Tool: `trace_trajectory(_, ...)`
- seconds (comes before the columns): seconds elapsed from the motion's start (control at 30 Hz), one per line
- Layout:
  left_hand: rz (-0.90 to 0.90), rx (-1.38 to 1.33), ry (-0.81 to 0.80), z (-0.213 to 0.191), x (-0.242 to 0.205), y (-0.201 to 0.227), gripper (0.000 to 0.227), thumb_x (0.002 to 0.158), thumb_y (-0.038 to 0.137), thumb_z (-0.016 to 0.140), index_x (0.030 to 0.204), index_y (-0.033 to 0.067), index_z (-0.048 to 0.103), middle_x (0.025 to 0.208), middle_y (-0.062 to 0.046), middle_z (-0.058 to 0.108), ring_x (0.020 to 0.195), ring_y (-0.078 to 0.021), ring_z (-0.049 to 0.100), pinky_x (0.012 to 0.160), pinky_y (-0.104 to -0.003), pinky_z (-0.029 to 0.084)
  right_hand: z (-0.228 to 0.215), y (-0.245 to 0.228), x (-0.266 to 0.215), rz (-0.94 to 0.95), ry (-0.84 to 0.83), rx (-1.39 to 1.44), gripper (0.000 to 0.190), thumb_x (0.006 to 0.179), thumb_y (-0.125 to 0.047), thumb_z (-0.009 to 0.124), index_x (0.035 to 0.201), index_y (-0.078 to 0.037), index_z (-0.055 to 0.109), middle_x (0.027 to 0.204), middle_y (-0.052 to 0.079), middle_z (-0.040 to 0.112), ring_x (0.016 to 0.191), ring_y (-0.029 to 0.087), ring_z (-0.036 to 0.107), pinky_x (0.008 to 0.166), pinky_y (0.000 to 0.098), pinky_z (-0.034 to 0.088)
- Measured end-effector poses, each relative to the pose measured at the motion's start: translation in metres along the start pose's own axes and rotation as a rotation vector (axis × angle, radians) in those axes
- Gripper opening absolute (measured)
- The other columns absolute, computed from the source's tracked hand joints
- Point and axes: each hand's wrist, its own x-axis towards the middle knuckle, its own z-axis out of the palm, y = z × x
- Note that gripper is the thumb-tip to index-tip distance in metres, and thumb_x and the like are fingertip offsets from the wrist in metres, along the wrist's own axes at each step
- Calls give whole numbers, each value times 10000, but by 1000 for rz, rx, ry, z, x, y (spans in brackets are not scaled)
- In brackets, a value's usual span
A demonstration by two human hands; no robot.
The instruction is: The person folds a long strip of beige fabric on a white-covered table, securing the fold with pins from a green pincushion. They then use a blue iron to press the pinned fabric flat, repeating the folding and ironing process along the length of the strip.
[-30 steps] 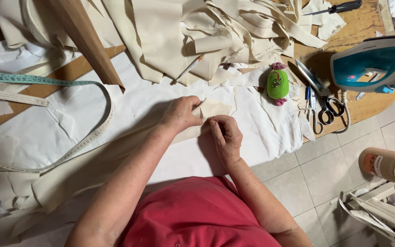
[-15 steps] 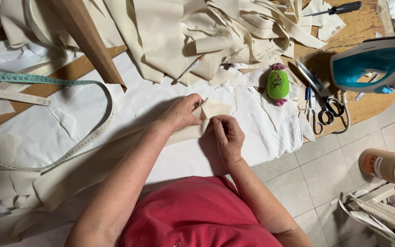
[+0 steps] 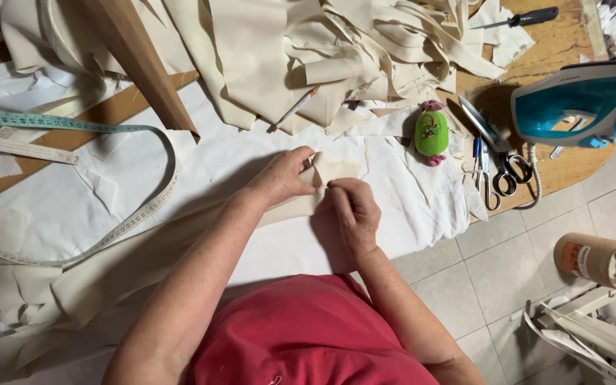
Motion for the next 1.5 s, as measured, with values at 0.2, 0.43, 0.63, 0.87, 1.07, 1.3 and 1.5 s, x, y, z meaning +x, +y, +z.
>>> trace_trajectory(0.2, -25, 129, 7, -13, -18, 14, 570, 591, 176, 769, 1116, 142, 550, 892, -139, 659, 918, -309, 621, 745, -400, 499, -26, 24, 8, 5, 110, -569, 321, 899, -239, 589, 1153, -51, 535, 1033, 136, 530, 847, 293, 569, 716, 390, 493)
trace_trajectory(0.43, -135, 309, 21, -59, -65, 24, 677, 537, 493, 751, 1128, 245, 532, 1026, 6, 663, 1045, -196, 588, 844, -351, 471, -26, 47, 21, 213, -37, -738, 236, 759, -301, 744, 887, -134, 638, 867, 26, 525, 785, 235, 594, 626, 335, 512)
trace_trajectory(0.63, -418, 336, 58, -99, -151, -34, 614, 535, 456, 774, 1082, 233, 606, 1077, -2, 659, 1097, -198, 560, 879, -343, 451, -20, 38, 30, 382, -145, -941, 362, 787, -331, 699, 1055, -170, 519, 933, 1, 517, 947, 196, 548, 793, 341, 499)
trace_trajectory(0.87, -309, 639, 560, -96, -242, -83, 467, 655, 266, 739, 1092, 242, 577, 1024, 37, 612, 1016, -185, 546, 825, -341, 456, -47, 68, 49, 559, -260, -826, 337, 687, -427, 703, 918, -200, 609, 809, 12, 625, 843, 217, 625, 707, 376, 492)
trace_trajectory(1.07, 155, 749, 797, -7, -256, -70, 508, 592, 394, 757, 1017, 187, 572, 918, -12, 565, 880, -219, 539, 731, -359, 438, -95, 76, 50, 523, -161, -931, 313, 711, -367, 679, 943, -167, 611, 836, 79, 641, 872, 278, 617, 722, 413, 487)
trace_trajectory(1.3, 92, 931, 920, 15, -248, -95, 406, 759, 440, 620, 1083, 208, 541, 1015, 25, 523, 916, -152, 519, 743, -293, 378, -55, 22, 1, -542, -284, -611, 210, 902, -2, 456, 1090, 58, 527, 985, 270, 527, 932, 433, 541, 751, 473, 452)
trace_trajectory(1.5, 130, 774, 918, 1, -230, -75, 412, 713, 493, 655, 941, 164, 556, 796, 3, 528, 801, -202, 535, 721, -336, 378, -16, 27, -24, -640, -504, -456, 250, 872, -140, 549, 1102, -71, 619, 1027, 103, 555, 958, 266, 557, 818, 336, 484)
